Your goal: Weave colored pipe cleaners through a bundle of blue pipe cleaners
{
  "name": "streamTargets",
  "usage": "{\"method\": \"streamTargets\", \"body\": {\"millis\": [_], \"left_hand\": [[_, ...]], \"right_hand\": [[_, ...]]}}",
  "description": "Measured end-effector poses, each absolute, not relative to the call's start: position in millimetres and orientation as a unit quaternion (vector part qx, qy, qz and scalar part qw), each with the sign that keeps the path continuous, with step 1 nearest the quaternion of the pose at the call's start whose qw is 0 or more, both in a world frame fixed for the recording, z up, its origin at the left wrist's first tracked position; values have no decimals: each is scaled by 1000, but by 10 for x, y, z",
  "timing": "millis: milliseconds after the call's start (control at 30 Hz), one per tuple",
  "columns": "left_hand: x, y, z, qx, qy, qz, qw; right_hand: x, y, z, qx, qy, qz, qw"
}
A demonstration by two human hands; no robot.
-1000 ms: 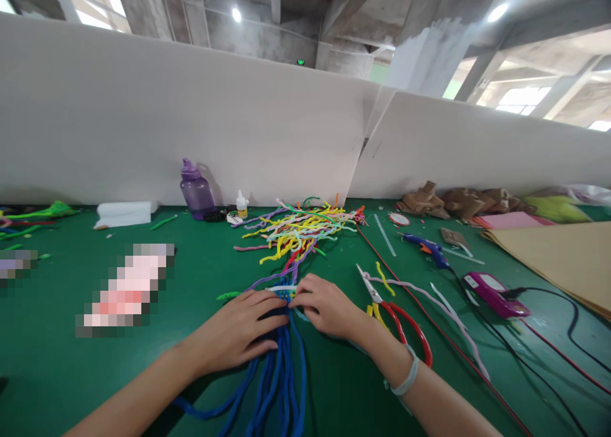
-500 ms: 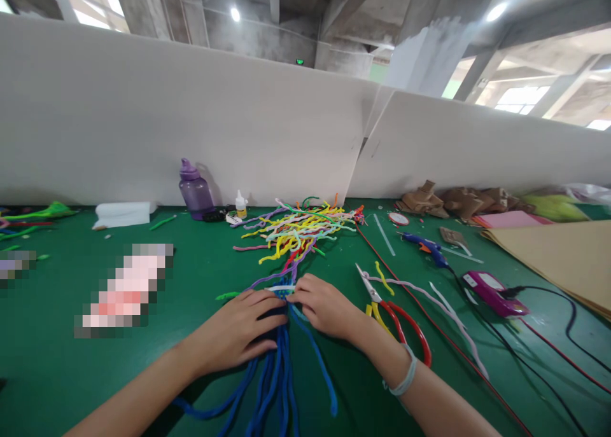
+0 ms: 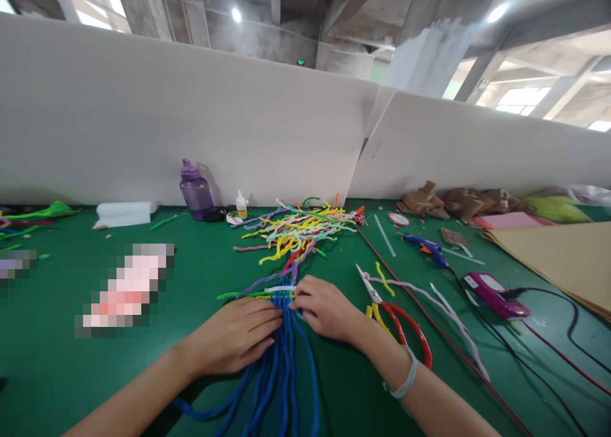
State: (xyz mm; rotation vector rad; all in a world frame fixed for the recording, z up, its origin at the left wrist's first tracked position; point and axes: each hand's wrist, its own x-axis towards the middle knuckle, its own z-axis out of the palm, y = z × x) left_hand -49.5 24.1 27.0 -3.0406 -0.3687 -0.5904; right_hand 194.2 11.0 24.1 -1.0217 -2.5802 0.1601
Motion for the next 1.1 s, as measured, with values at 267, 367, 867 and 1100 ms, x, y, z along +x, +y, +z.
{"method": "streamTargets", "body": {"millis": [267,367,867,1100], "left_hand": [[-478,232,289,-976,-125,-177,-3],[-470,233,308,-979,-123,-164,-10],[-496,255,281,-965,-176,-190,44],[-503,256,316,-973,-178,-145,21]], "right_hand": [[1912,91,251,-379,-907,59,174],[1896,80,257,-377,-911,54,160],[1865,90,257,-380,-915,35,128],[1824,69,246,-378,-919,-9,109]]}}
